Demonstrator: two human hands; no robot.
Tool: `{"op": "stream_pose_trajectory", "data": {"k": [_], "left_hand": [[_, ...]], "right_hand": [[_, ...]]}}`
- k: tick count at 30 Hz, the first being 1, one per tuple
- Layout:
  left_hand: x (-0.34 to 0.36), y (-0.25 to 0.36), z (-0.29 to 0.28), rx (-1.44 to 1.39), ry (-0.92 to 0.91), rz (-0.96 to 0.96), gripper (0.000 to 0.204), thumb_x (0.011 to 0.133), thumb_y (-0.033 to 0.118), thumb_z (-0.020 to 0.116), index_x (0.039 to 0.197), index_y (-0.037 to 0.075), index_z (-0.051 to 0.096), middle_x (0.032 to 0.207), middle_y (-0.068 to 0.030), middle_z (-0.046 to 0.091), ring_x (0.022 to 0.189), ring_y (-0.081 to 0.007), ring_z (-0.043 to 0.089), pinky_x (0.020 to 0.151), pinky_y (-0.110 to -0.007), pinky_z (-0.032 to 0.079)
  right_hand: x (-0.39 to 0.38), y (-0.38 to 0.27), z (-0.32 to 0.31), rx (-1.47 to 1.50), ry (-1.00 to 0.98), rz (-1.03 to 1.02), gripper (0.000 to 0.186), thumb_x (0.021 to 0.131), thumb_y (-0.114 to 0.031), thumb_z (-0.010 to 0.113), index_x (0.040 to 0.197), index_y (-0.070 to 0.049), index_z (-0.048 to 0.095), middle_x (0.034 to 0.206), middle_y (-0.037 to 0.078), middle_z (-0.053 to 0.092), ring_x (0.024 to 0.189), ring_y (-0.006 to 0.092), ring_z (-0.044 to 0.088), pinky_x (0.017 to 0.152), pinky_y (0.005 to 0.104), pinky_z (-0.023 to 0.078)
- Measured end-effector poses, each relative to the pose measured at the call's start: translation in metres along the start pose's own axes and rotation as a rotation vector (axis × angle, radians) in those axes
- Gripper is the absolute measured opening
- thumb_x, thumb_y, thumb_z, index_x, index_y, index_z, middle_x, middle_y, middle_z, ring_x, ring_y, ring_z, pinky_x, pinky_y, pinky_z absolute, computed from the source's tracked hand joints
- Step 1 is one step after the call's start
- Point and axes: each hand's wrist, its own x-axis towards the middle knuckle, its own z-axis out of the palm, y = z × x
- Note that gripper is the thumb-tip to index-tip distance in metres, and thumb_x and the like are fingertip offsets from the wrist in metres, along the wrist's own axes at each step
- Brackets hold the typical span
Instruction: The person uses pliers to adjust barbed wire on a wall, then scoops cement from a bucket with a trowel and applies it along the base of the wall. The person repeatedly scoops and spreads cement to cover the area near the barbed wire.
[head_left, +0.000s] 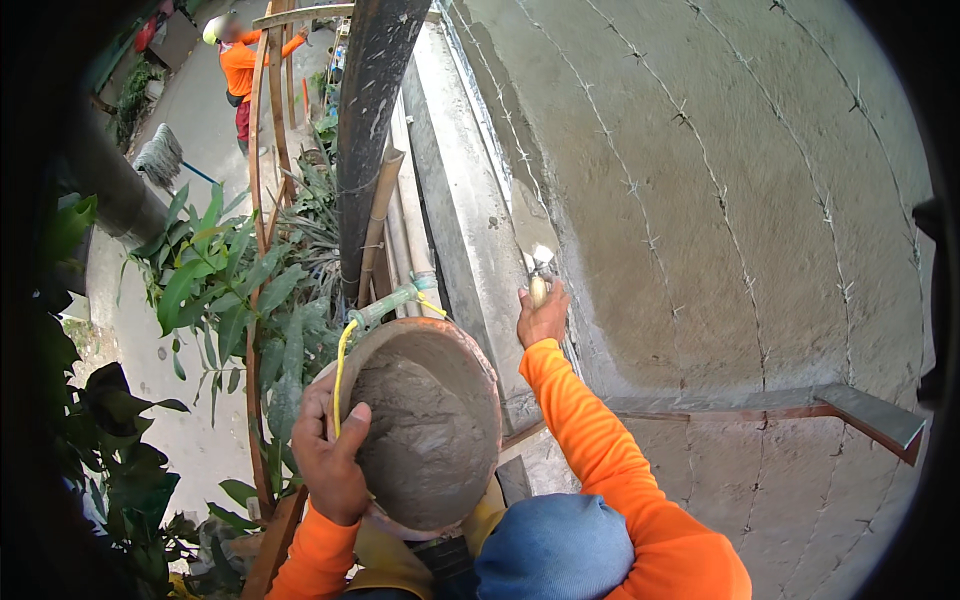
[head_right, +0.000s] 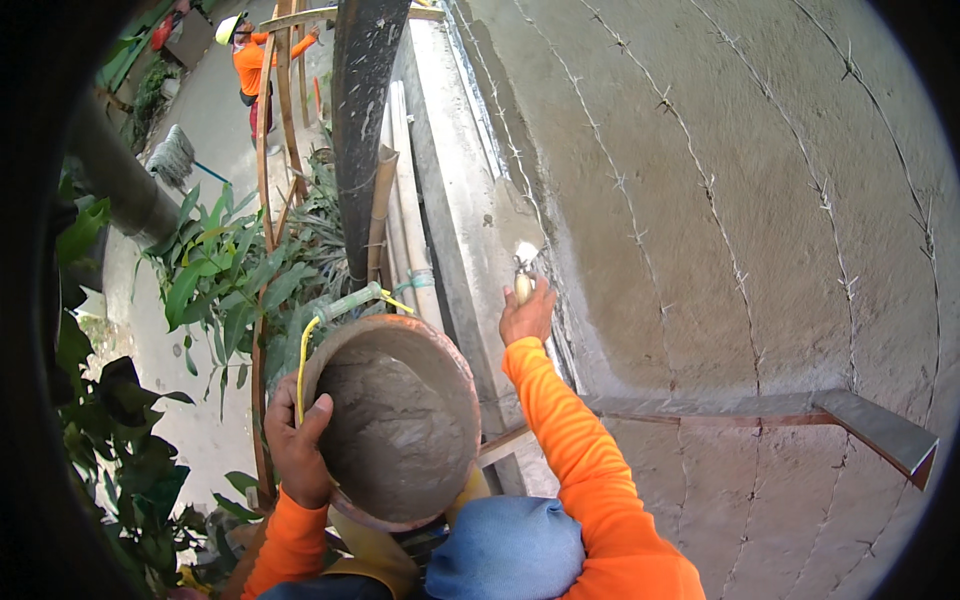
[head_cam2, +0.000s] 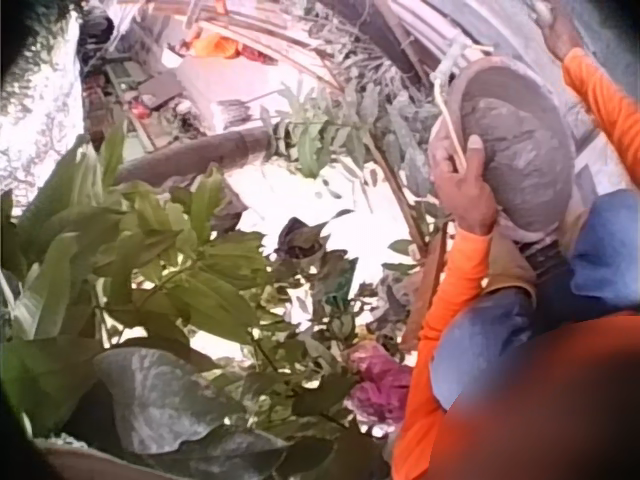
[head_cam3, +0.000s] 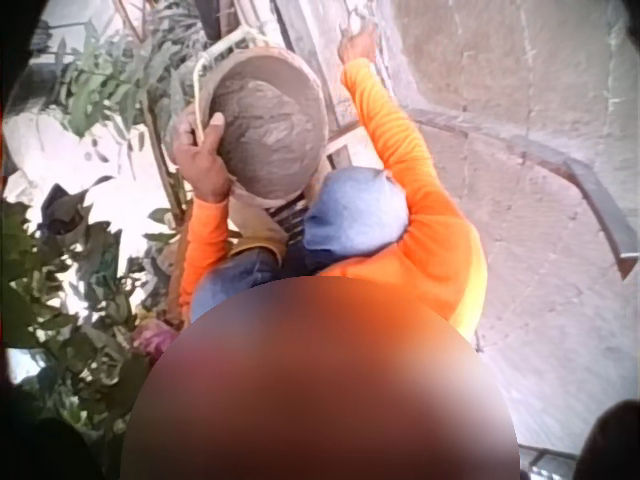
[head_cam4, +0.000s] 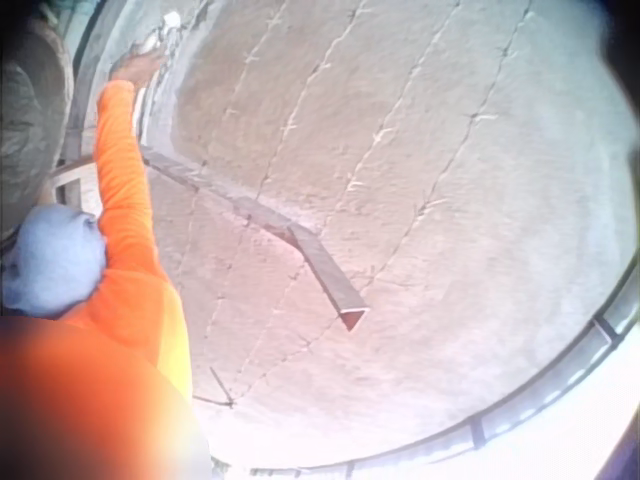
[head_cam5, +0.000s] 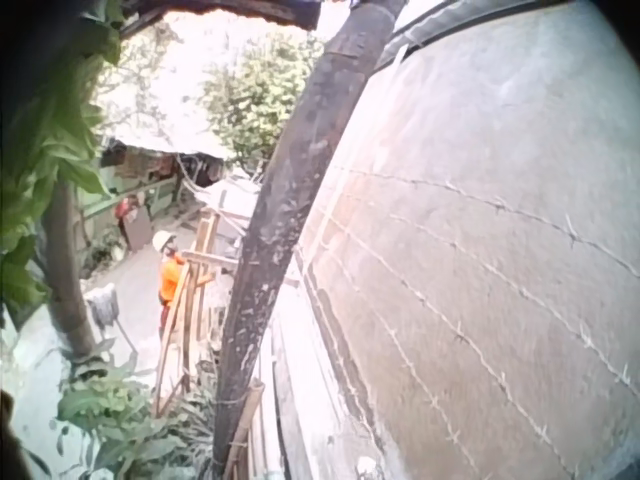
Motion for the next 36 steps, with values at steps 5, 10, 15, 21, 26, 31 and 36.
{"op": "stream_pose_trajectory", "data": {"k": [5, 10, 15, 21, 26, 31, 36], "left_hand": [[0.001, 0.0, -0.003, 0.035, -0.007, 0.017, 0.043, 0.091, 0.01, 0.066, 0.129, -0.01, 0.061, 0.134, -0.0184, 0.06, 0.127, -0.0264, 0.055, 0.114, -0.039, 0.036], [0.001, -0.002, -0.004, 0.007, -0.006, 0.03, 0.043, 0.09, 0.009, 0.066, 0.128, -0.01, 0.061, 0.134, -0.0183, 0.06, 0.128, -0.0266, 0.054, 0.114, -0.04, 0.036], [0.003, -0.003, -0.006, -0.022, 0.003, -0.003, 0.042, 0.09, 0.009, 0.066, 0.128, -0.009, 0.061, 0.135, -0.0176, 0.06, 0.127, -0.0261, 0.055, 0.113, -0.039, 0.036], [0.002, -0.002, -0.007, 0.014, -0.001, 0.002, 0.043, 0.091, 0.007, 0.065, 0.13, -0.009, 0.06, 0.134, -0.0168, 0.06, 0.126, -0.0248, 0.055, 0.113, -0.038, 0.037], [0.001, -0.002, -0.005, -0.032, -0.005, -0.027, 0.043, 0.091, 0.006, 0.065, 0.131, -0.009, 0.06, 0.135, -0.0165, 0.059, 0.127, -0.025, 0.055, 0.112, -0.038, 0.037], [0.001, -0.005, -0.005, -0.007, -0.015, 0.021, 0.043, 0.091, 0.005, 0.064, 0.131, -0.009, 0.059, 0.135, -0.0164, 0.059, 0.127, -0.0246, 0.055, 0.113, -0.038, 0.037], [0.003, -0.005, -0.007, 0.003, 0.001, 0.028, 0.043, 0.091, 0.005, 0.064, 0.131, -0.009, 0.059, 0.134, -0.0161, 0.06, 0.125, -0.0243, 0.056, 0.112, -0.038, 0.037]], "right_hand": [[0.08, 0.004, -0.046, -0.073, -0.061, -0.05, 0.051, 0.093, -0.031, 0.072, 0.136, -0.013, 0.051, 0.124, 0.025, 0.061, 0.118, 0.0456, 0.06, 0.097, 0.0529, 0.049], [0.145, 0.022, -0.03, -0.188, -0.163, 0.007, 0.046, 0.092, -0.036, 0.071, 0.124, -0.003, 0.064, 0.119, 0.027, 0.07, 0.117, 0.0438, 0.065, 0.101, 0.0481, 0.05], [0.194, 0.016, -0.011, -0.23, -0.368, 0.193, 0.042, 0.094, -0.035, 0.071, 0.106, 0.005, 0.07, 0.102, 0.024, 0.072, 0.094, 0.0372, 0.071, 0.082, 0.0472, 0.054], [0.201, 0.012, -0.032, 0.006, -0.405, 0.475, 0.039, 0.097, -0.033, 0.069, 0.102, 0.006, 0.068, 0.086, 0.017, 0.068, 0.069, 0.0293, 0.064, 0.061, 0.0476, 0.051], [0.17, 0.016, -0.031, -0.205, -0.2, 0.11, 0.047, 0.096, -0.038, 0.066, 0.122, 0.001, 0.068, 0.129, 0.026, 0.066, 0.125, 0.0438, 0.061, 0.104, 0.0487, 0.049], [0.184, 0.008, -0.015, -0.366, -0.248, -0.042, 0.045, 0.096, -0.04, 0.061, 0.118, -0.002, 0.07, 0.116, 0.025, 0.071, 0.114, 0.0424, 0.067, 0.099, 0.0478, 0.052], [0.239, -0.017, -0.002, -0.481, -0.482, 0.085, 0.047, 0.097, -0.039, 0.058, 0.123, -0.002, 0.071, 0.13, 0.025, 0.066, 0.126, 0.0379, 0.062, 0.107, 0.0448, 0.05]]}}
